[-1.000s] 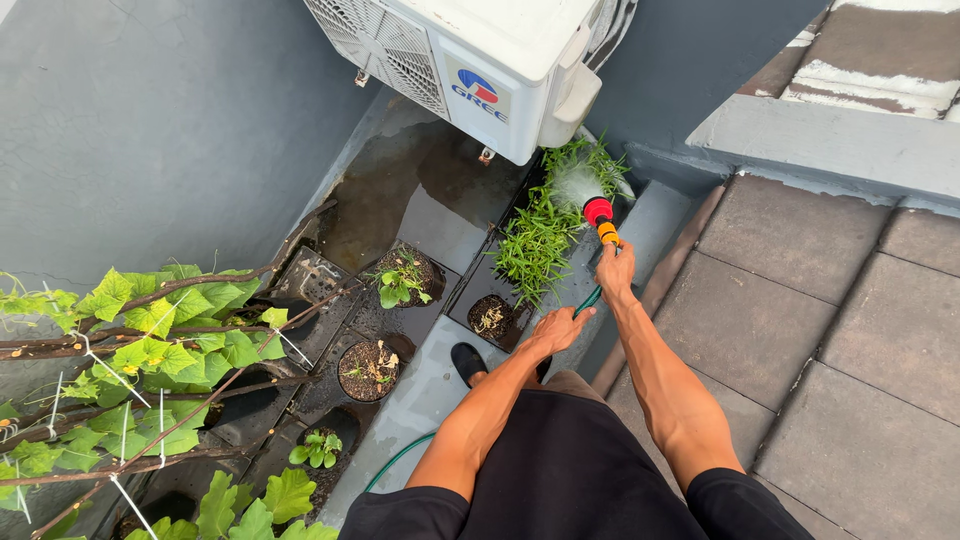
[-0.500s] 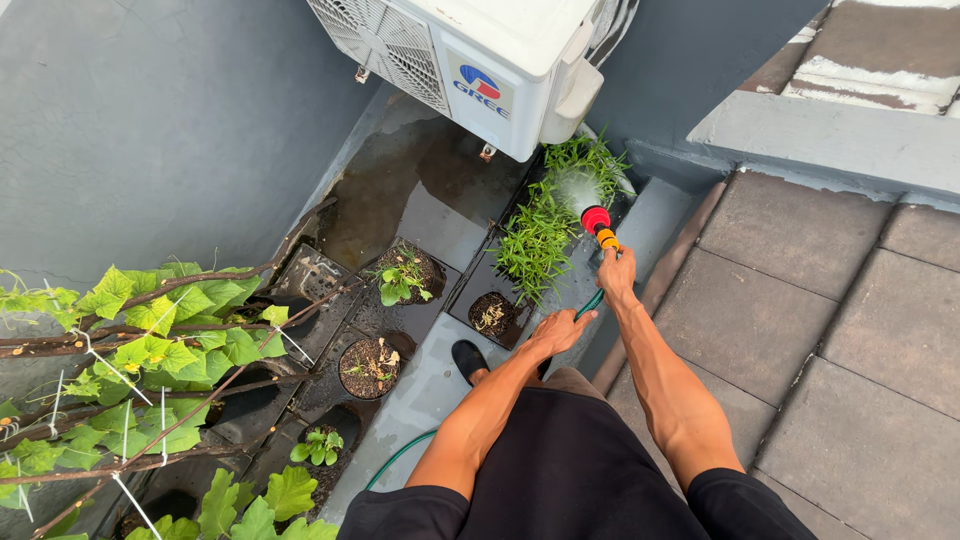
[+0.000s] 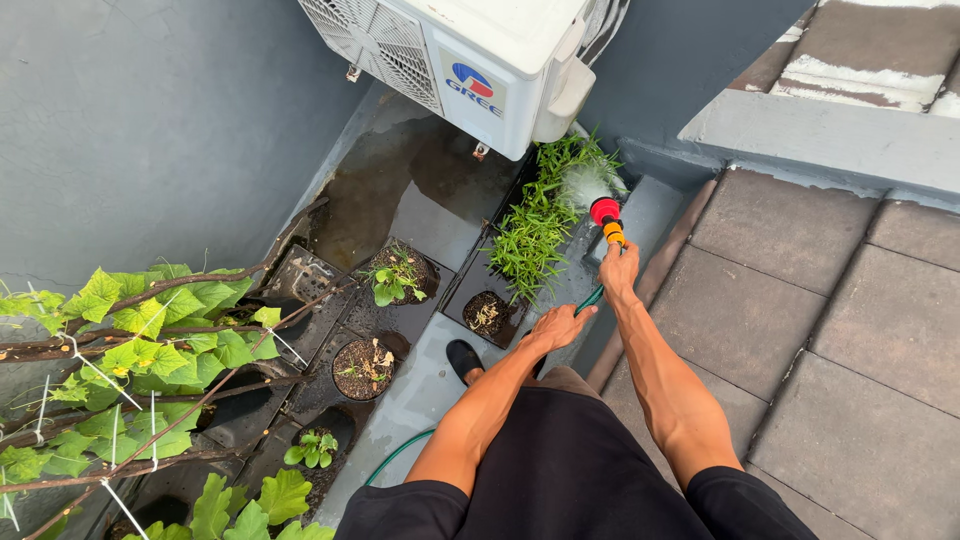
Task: The person waters several potted plants on a rooftop garden using a hose with a spray nozzle.
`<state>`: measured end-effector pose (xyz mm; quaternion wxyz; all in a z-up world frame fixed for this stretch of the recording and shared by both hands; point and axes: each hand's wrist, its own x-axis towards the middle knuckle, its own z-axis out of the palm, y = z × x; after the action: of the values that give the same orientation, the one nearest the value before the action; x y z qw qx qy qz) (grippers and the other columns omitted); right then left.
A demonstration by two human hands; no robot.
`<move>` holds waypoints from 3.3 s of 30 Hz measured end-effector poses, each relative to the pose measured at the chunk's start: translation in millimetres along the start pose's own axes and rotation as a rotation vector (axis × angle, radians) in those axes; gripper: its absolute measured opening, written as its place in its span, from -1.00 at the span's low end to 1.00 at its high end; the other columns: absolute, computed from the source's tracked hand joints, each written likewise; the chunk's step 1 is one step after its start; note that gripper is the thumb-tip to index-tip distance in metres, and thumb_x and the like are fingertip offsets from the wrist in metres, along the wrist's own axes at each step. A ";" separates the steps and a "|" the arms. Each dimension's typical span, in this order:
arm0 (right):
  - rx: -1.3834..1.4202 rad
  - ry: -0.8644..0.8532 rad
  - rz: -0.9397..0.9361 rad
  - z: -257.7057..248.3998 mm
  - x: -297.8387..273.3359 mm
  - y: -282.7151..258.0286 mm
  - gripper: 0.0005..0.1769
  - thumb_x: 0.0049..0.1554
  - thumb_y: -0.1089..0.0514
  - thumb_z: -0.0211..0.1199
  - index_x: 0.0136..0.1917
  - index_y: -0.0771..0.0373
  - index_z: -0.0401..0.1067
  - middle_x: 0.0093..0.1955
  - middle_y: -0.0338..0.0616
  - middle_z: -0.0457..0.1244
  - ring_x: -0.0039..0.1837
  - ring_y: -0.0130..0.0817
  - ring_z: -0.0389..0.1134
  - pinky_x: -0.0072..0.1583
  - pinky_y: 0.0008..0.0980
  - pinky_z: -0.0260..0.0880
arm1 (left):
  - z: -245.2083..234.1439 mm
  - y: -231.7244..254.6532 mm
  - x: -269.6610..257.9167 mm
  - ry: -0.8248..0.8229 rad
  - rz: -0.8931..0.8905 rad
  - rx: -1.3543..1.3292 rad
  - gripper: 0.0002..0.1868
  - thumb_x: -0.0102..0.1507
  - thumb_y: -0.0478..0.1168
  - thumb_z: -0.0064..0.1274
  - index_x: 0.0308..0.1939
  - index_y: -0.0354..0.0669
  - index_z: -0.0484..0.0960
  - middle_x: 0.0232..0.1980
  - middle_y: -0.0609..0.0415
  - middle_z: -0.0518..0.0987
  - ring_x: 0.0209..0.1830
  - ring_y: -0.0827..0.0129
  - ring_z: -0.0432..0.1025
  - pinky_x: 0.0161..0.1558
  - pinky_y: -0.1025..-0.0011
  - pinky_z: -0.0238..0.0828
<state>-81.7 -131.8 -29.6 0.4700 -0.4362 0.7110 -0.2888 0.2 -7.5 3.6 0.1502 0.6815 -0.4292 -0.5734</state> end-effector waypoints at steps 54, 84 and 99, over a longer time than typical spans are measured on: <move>-0.088 -0.058 -0.015 9.3 16.4 -8.5 -0.62 0.07 0.08 -0.03 0.11 0.31 0.13 -0.41 -0.20 0.12 -0.48 -0.48 0.12 -0.48 -0.44 0.14 | -0.6 -1.6 11.7 0.055 0.034 -0.044 -0.32 0.15 0.31 -0.37 -0.25 -0.32 0.40 -0.50 -0.09 0.44 -0.39 0.11 0.37 -0.30 0.14 0.26; -0.040 -0.116 0.036 3.5 5.2 21.2 -0.63 0.07 0.09 -0.04 0.10 0.34 0.13 -0.45 -0.19 0.09 -0.50 -0.47 0.09 -0.49 -0.43 0.09 | 7.4 -11.1 -5.8 -0.036 -0.023 -0.026 -0.30 0.13 0.29 -0.38 -0.21 -0.36 0.43 -0.40 -0.20 0.50 -0.30 0.01 0.43 -0.24 0.12 0.29; -0.200 -0.133 0.097 20.8 -17.3 30.9 -0.64 0.07 0.10 -0.08 0.10 0.33 0.12 -0.47 -0.16 0.10 -0.52 -0.42 0.10 -0.49 -0.41 0.11 | 4.6 -34.2 -26.3 -0.003 -0.001 -0.001 -0.31 0.14 0.29 -0.42 -0.32 -0.34 0.45 -0.46 -0.14 0.48 -0.39 0.07 0.41 -0.28 0.13 0.28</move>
<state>-70.3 -102.4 -56.0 0.4836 -0.4642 0.7238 -0.1636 10.8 33.8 -4.5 0.1496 0.6808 -0.4287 -0.5748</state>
